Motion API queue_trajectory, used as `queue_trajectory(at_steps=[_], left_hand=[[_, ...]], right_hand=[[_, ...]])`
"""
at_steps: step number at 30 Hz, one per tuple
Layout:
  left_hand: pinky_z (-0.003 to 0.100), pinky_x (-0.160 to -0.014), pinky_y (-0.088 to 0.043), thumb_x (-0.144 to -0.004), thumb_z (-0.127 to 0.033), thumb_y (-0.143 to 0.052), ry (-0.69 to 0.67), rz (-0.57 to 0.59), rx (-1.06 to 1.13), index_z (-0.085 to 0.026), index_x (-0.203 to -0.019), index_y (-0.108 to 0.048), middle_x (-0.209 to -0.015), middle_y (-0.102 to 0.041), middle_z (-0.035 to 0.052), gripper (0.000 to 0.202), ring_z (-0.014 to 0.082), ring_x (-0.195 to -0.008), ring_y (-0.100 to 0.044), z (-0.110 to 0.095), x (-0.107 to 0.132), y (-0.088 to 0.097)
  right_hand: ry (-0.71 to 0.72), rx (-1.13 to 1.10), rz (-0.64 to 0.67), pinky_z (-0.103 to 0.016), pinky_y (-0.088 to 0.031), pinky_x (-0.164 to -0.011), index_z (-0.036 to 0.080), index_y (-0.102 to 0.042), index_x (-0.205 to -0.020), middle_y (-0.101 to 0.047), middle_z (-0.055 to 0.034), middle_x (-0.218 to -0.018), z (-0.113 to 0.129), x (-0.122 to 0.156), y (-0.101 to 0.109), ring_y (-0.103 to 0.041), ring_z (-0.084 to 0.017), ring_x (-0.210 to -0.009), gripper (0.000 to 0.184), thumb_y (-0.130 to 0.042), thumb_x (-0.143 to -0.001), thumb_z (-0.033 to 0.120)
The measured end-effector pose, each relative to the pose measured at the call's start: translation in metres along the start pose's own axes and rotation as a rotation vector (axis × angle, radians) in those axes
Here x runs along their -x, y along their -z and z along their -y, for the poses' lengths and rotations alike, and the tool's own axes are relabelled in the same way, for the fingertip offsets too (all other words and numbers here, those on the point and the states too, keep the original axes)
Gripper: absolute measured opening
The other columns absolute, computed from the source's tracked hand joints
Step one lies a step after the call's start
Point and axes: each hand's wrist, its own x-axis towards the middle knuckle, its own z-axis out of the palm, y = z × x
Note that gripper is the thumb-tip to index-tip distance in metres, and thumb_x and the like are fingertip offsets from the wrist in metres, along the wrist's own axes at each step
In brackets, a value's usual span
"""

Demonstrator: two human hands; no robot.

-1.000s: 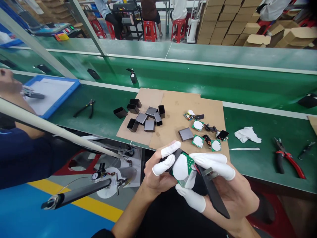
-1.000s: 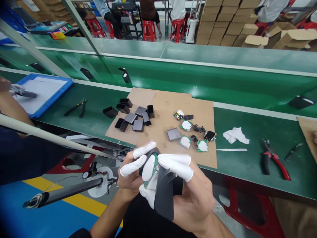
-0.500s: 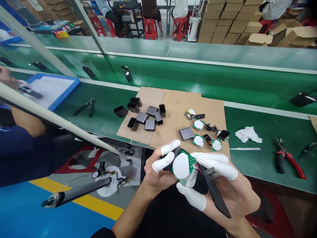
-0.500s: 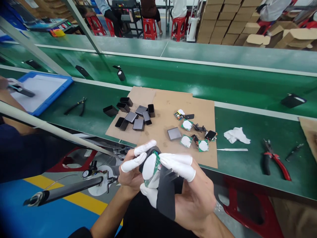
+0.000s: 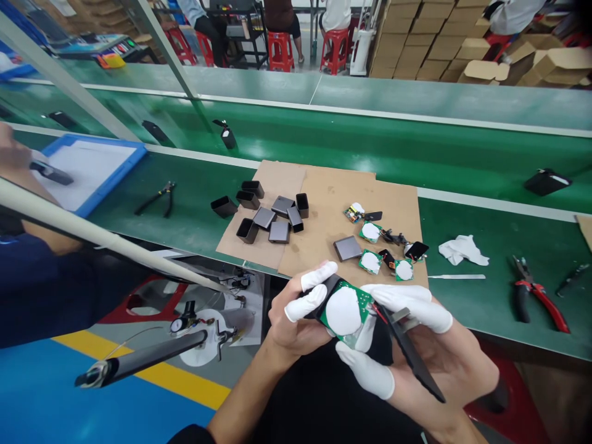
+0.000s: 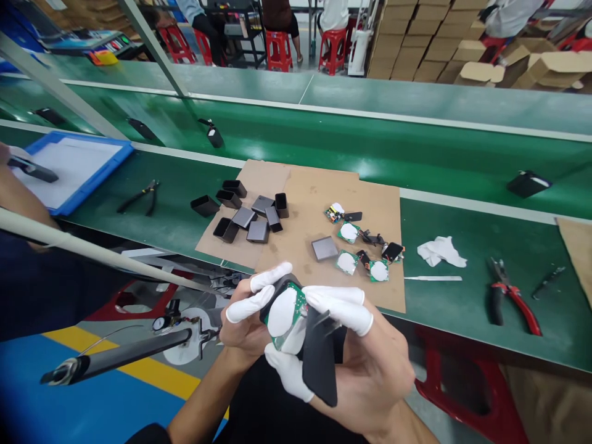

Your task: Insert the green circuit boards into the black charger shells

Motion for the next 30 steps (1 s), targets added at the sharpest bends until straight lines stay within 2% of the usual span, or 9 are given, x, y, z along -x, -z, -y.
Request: queue_trajectory(at_steps=[3,6,9,13,18,24,27,30], left_hand=[[0.050,-0.095,-0.074,-0.086,-0.033,-0.095,0.035,-0.003,0.047,-0.022,-0.141,-0.069,-0.138,-0.078,0.0205,0.062,0.0393,-0.118,-0.082,-0.005,-0.002,-0.001],[0.052,-0.097,-0.073,-0.090,-0.033,-0.091,0.133,-0.006,0.093,-0.026,-0.137,-0.071,-0.138,-0.079,0.0179,0.052,0.0388,-0.120,-0.081,-0.008,-0.001,-0.001],[0.052,-0.097,-0.073,-0.088,-0.036,-0.093,0.217,0.003,0.119,-0.026,-0.128,-0.075,-0.135,-0.080,0.0166,0.045,0.0385,-0.119,-0.082,-0.008,0.002,0.001],[0.053,-0.096,-0.073,-0.083,-0.041,-0.096,0.263,0.017,0.154,-0.026,-0.121,-0.078,-0.133,-0.081,0.0154,0.045,0.0393,-0.118,-0.082,-0.007,0.004,0.003],[0.055,-0.096,-0.073,-0.084,-0.039,-0.096,0.253,0.029,0.163,-0.027,-0.125,-0.077,-0.136,-0.079,0.0152,0.047,0.0400,-0.120,-0.081,-0.006,0.005,0.004],[0.052,-0.095,-0.073,-0.085,-0.040,-0.095,0.229,0.014,0.132,-0.027,-0.133,-0.074,-0.138,-0.079,0.0158,0.055,0.0392,-0.119,-0.081,-0.003,0.010,0.002],[0.050,-0.096,-0.073,-0.094,-0.033,-0.087,0.146,0.016,0.095,-0.027,-0.144,-0.069,-0.144,-0.076,0.0170,0.054,0.0368,-0.124,-0.080,-0.001,0.011,0.000],[0.047,-0.097,-0.072,-0.103,-0.021,-0.072,0.028,0.008,0.071,-0.022,-0.149,-0.066,-0.147,-0.074,0.0191,0.046,0.0331,-0.127,-0.079,0.002,0.009,0.000]], right_hand=[[0.012,0.046,-0.031,-0.034,-0.066,-0.063,0.021,-0.078,-0.126,-0.081,-0.0082,-0.099,0.004,-0.005,-0.005,-0.078,-0.024,-0.080,0.059,-0.091,-0.070,0.006],[0.012,0.048,-0.035,-0.033,-0.065,-0.062,0.021,-0.078,-0.125,-0.080,-0.0068,-0.094,0.005,-0.006,-0.009,-0.077,-0.023,-0.078,0.058,-0.088,-0.071,0.003],[-0.002,0.034,-0.036,-0.033,-0.065,-0.064,0.020,-0.079,-0.124,-0.079,-0.0062,-0.093,0.004,-0.004,-0.010,-0.076,-0.022,-0.078,0.055,-0.086,-0.072,0.002],[0.006,0.037,-0.029,-0.032,-0.064,-0.064,0.019,-0.079,-0.122,-0.080,-0.0074,-0.094,0.002,-0.003,-0.010,-0.077,-0.022,-0.080,0.052,-0.089,-0.073,0.004],[0.026,0.032,-0.031,-0.033,-0.065,-0.063,0.018,-0.078,-0.124,-0.081,-0.0086,-0.096,0.000,-0.005,-0.010,-0.077,-0.022,-0.079,0.054,-0.090,-0.073,0.005],[0.001,0.029,-0.004,-0.033,-0.067,-0.065,0.019,-0.076,-0.121,-0.082,-0.0087,-0.098,-0.003,-0.003,-0.008,-0.080,-0.024,-0.084,0.052,-0.090,-0.072,0.006],[0.003,0.036,0.007,-0.034,-0.068,-0.068,0.020,-0.075,-0.120,-0.083,-0.0088,-0.101,-0.006,-0.002,-0.006,-0.081,-0.024,-0.086,0.053,-0.090,-0.071,0.005],[0.009,0.052,0.004,-0.037,-0.070,-0.070,0.020,-0.074,-0.120,-0.083,-0.0094,-0.101,-0.006,-0.001,-0.006,-0.081,-0.026,-0.087,0.054,-0.092,-0.071,0.008]])
